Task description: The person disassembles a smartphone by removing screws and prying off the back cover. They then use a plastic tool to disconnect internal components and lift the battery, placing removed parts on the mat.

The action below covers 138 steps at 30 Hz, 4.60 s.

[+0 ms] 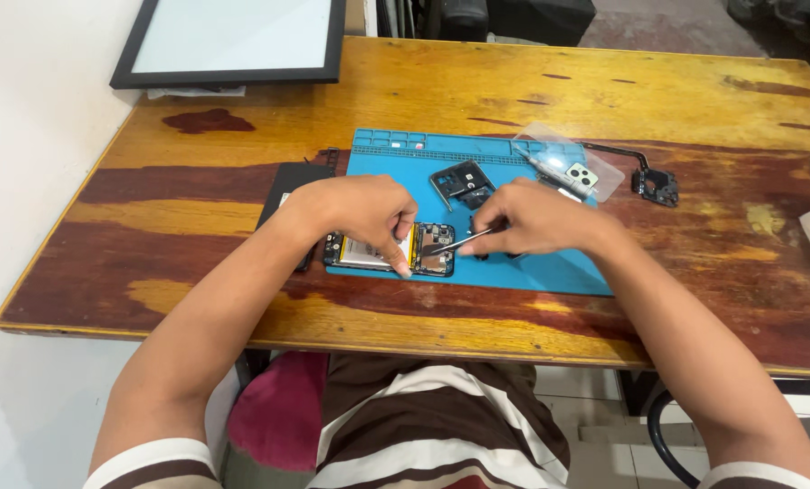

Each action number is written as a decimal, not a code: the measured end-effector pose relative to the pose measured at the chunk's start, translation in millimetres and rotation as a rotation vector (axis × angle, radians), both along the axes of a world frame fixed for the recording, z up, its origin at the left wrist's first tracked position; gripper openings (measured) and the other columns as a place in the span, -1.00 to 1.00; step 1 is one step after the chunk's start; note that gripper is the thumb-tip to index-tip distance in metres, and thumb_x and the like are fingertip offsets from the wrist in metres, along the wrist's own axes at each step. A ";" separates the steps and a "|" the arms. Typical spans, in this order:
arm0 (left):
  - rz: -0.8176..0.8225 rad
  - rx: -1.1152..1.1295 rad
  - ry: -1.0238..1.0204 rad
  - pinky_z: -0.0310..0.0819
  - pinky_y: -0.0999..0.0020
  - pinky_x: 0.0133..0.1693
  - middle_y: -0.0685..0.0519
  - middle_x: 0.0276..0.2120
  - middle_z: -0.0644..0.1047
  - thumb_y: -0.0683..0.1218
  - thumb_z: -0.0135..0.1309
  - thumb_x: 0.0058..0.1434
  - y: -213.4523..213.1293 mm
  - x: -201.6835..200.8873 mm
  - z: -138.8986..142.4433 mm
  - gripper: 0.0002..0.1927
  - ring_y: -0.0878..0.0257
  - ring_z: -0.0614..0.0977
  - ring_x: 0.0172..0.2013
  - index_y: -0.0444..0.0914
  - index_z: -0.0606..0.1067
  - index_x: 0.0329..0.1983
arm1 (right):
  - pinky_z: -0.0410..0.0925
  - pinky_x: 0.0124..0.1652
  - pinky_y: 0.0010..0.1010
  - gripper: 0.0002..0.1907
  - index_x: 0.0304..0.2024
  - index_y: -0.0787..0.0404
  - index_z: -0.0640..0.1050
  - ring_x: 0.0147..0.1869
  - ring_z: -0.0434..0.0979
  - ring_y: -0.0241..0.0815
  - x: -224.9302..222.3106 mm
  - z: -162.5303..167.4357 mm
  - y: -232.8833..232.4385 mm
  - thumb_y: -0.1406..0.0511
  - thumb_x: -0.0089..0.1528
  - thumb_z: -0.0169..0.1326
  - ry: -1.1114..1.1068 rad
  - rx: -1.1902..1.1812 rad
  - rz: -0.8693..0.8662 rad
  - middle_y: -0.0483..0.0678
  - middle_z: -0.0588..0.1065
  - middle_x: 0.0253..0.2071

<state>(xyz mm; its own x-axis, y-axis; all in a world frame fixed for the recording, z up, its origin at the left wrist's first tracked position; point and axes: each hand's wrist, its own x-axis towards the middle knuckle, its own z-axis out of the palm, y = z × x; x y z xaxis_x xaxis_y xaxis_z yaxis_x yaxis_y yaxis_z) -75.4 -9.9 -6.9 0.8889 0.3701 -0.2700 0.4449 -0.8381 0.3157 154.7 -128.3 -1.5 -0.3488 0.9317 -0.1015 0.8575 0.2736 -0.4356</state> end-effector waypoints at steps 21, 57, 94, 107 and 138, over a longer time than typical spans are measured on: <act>0.003 -0.014 0.029 0.50 0.20 -0.36 0.03 -0.40 0.62 0.27 0.40 -0.08 -1.3 0.7 1.0 -0.45 0.14 0.67 -0.35 -0.24 0.58 -0.28 | 0.12 -0.58 -0.23 -0.51 -0.63 0.27 0.56 -0.68 0.21 -0.15 -4.8 -12.0 3.3 0.03 0.19 0.26 0.064 0.059 0.037 -0.01 0.32 -0.78; 0.023 -0.040 0.035 0.47 0.19 -0.37 0.04 -0.43 0.61 0.24 0.43 -0.11 3.2 4.0 -6.6 -0.46 0.15 0.65 -0.38 -0.23 0.59 -0.27 | 0.13 -0.60 -0.26 -0.55 -0.60 0.23 0.57 -0.71 0.25 -0.19 1.5 -12.1 2.5 0.03 0.19 0.23 0.112 0.121 0.053 -0.06 0.33 -0.77; 0.011 -0.019 0.018 0.48 0.23 -0.38 0.06 -0.44 0.61 0.23 0.45 -0.13 1.9 4.8 -4.1 -0.46 0.17 0.65 -0.38 -0.23 0.60 -0.28 | 0.17 -0.57 -0.24 -0.49 -0.62 0.25 0.56 -0.68 0.27 -0.08 3.7 -16.1 6.5 -0.01 0.20 0.25 0.082 0.278 0.020 0.01 0.35 -0.74; 0.019 -0.020 0.016 0.48 0.21 -0.37 0.04 -0.45 0.61 0.25 0.45 -0.14 3.4 6.3 -4.8 -0.43 0.15 0.66 -0.38 -0.26 0.57 -0.29 | 0.24 -0.52 -0.15 -0.57 -0.53 0.20 0.62 -0.63 0.41 0.07 -8.2 -20.5 4.0 0.00 0.19 0.24 -0.004 0.307 -0.060 0.06 0.42 -0.72; 0.045 0.005 0.058 0.49 0.17 -0.37 0.01 -0.42 0.62 0.28 0.44 -0.16 3.4 4.7 -7.6 -0.37 0.12 0.66 -0.36 -0.27 0.54 -0.27 | 0.24 -0.52 -0.26 -0.74 -0.37 0.12 0.68 -0.59 0.45 -0.11 -4.8 -16.1 3.7 0.09 0.22 0.21 0.004 0.216 0.038 0.00 0.53 -0.61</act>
<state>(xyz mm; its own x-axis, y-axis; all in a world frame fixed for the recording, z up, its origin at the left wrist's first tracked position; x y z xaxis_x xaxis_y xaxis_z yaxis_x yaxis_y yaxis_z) -70.7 -6.4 -14.5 0.8540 0.4110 -0.3189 0.4998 -0.8182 0.2840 149.9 -124.6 -17.5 -0.3845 0.9177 0.1001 0.8433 0.3932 -0.3664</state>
